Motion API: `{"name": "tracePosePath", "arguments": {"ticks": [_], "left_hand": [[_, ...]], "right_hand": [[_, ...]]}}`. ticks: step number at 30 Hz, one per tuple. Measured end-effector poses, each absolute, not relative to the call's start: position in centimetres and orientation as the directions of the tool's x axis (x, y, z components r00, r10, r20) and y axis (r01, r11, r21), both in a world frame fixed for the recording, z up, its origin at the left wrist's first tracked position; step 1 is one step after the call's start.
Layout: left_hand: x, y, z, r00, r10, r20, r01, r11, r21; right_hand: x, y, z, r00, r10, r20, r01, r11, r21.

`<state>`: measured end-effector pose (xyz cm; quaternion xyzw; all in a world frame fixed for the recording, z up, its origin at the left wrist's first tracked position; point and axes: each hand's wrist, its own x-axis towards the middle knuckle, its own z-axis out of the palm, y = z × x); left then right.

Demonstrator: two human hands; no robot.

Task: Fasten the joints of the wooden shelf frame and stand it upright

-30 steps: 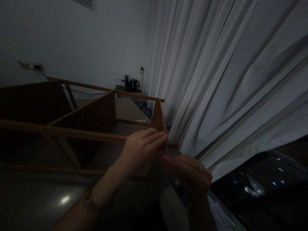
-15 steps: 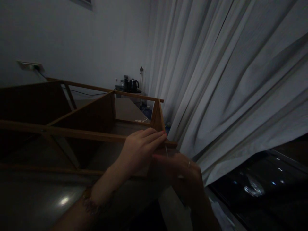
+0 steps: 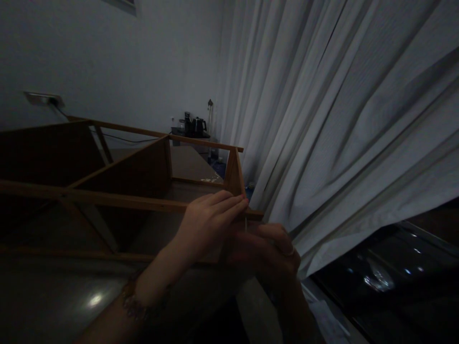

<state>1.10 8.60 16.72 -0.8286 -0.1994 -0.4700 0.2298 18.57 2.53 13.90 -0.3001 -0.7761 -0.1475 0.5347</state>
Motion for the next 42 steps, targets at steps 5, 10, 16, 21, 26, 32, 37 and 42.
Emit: {"name": "tracePosePath", "arguments": {"ticks": [5,10,16,21,26,32,37,42], "left_hand": [[1.1,8.6,16.7,0.483,0.121,0.867,0.546,-0.816,-0.191],[1.1,8.5,16.7,0.489,0.119,0.864,0.543,-0.817,-0.195],[1.0,8.5,16.6,0.501,0.115,0.858,0.533,-0.822,-0.202],[1.1,8.7,16.5,0.491,0.125,0.862,0.536,-0.823,-0.186],[1.0,8.8,16.3,0.486,0.129,0.864,0.540,-0.822,-0.180],[1.1,8.5,16.4,0.484,0.127,0.866,0.542,-0.821,-0.182],[1.1,8.5,16.6,0.493,0.129,0.860,0.549,-0.814,-0.193],[1.1,8.6,16.5,0.491,0.128,0.861,0.550,-0.812,-0.193]], "right_hand": [[18.1,2.6,14.1,-0.350,0.191,0.917,0.668,0.738,0.101],[17.2,3.2,12.1,-0.251,0.214,0.944,0.709,0.705,0.029],[16.5,4.4,10.2,-0.200,0.229,0.953,0.738,0.674,-0.007],[16.2,5.0,9.9,-0.142,0.244,0.959,0.750,0.659,-0.056],[16.6,4.7,10.1,-0.170,0.305,0.937,0.715,0.692,-0.096],[18.4,3.4,12.5,-0.280,0.382,0.881,0.624,0.769,-0.135],[19.5,2.7,14.7,-0.394,0.376,0.839,0.521,0.843,-0.134],[20.7,2.4,15.8,-0.517,0.331,0.790,0.494,0.869,-0.041]]}}
